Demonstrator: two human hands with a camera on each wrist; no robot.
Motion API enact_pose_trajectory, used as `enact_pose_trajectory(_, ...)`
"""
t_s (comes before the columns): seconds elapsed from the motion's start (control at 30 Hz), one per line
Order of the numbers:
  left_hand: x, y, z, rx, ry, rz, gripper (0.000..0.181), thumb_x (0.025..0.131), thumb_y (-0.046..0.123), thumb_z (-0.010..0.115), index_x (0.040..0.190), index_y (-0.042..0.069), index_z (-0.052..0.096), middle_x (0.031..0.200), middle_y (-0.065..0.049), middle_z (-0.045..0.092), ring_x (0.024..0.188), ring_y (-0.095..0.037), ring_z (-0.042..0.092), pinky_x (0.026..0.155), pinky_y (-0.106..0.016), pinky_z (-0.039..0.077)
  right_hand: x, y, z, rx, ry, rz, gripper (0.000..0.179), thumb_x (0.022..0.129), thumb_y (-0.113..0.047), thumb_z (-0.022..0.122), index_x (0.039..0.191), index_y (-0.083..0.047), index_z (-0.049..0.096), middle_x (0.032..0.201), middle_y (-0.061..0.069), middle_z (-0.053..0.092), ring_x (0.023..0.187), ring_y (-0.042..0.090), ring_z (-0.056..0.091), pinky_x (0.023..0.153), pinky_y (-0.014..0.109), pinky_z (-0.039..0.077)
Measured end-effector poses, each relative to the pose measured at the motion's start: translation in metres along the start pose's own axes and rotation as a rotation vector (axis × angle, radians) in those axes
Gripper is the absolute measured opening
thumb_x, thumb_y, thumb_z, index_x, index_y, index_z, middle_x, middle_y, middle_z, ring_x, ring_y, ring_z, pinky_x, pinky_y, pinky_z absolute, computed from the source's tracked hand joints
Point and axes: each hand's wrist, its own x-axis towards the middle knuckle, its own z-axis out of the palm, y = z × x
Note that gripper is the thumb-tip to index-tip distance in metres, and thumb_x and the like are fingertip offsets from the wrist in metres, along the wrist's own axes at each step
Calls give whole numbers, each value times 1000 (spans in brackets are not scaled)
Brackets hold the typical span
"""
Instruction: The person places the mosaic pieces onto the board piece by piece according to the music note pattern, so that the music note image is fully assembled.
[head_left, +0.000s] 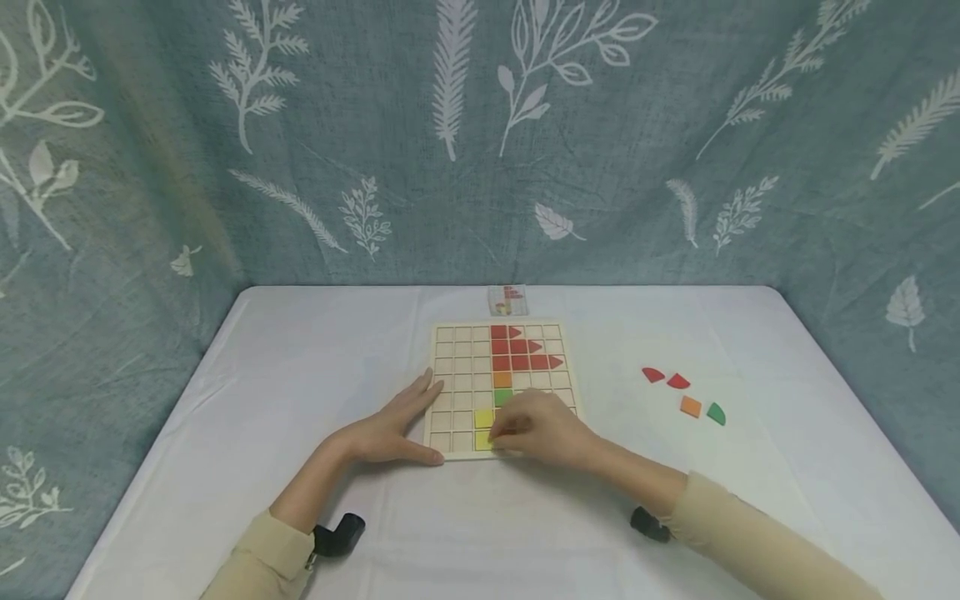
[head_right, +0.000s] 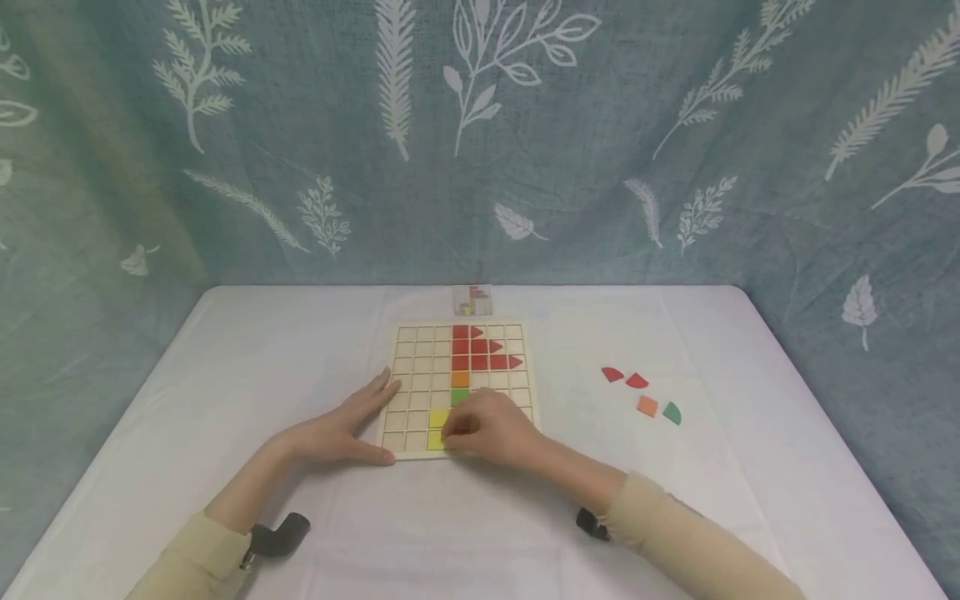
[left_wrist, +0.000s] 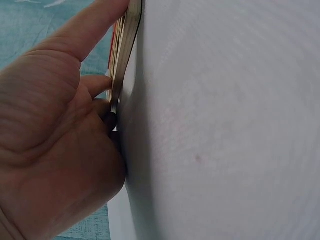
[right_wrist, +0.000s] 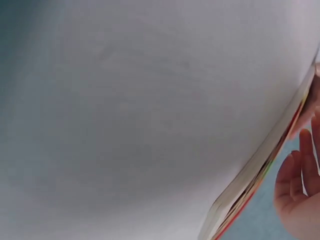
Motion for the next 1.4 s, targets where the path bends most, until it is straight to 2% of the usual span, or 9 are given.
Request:
enact_pose_trajectory(0.2,1,2,0,6,0,-5,110,77,42,81,157,7,14,163,-14,-6,148,-34,-6,116,-58,6,-20,9,-18,135,81,226,8,84,-24,78,92,-25,76,90,-18,69,86,8,61,75,29,52)
enact_pose_trajectory(0.33,1,1,-1,9,-1,-11,111,77,43,81,157,7,14,163,-14,-6,148,-34,-6,115,-58,6,-37,18,-31,195,134,338,10,84,-27,78,93,-24,76,90,-10,68,85,14,60,75,32,52)
enact_pose_trajectory(0.43,2,-1,-2,9,-1,-12,111,76,44,81,157,7,14,163,-14,-6,148,-34,-6,115,-58,5,-50,27,-40,202,168,396,13,84,-29,78,95,-23,76,91,-7,67,88,16,59,78,33,52)
enact_pose_trajectory(0.57,2,-2,-2,10,2,-11,111,76,44,81,157,7,14,163,-14,-6,148,-35,-6,115,-58,5,-68,41,-56,158,208,461,17,85,-30,77,99,-21,75,98,-6,68,92,16,58,82,34,51)
enact_pose_trajectory(0.9,2,-1,-2,3,2,6,110,77,41,81,157,7,14,163,-14,-6,148,-35,-6,115,-59,6,-122,83,-100,-3,318,543,27,89,-26,72,111,-10,71,106,6,69,101,27,61,87,45,52)
enact_pose_trajectory(1.03,2,-2,-1,5,3,6,110,77,42,81,157,8,14,163,-14,-6,148,-34,-6,115,-59,6,-141,94,-111,-123,319,534,26,89,-18,71,112,-6,70,107,12,69,99,31,59,81,44,52)
enact_pose_trajectory(1.17,2,-3,-1,4,2,10,109,77,41,81,157,7,14,163,-14,-6,148,-34,-6,115,-59,6,-151,101,-117,-198,321,530,25,86,-13,73,108,-3,70,101,13,69,93,32,57,73,40,48)
enact_pose_trajectory(1.4,2,-2,0,0,5,10,109,77,39,82,157,6,14,163,-14,-6,148,-35,-6,115,-59,6,-155,108,-117,-179,329,552,28,85,-14,75,108,0,68,100,15,68,88,29,58,70,35,49)
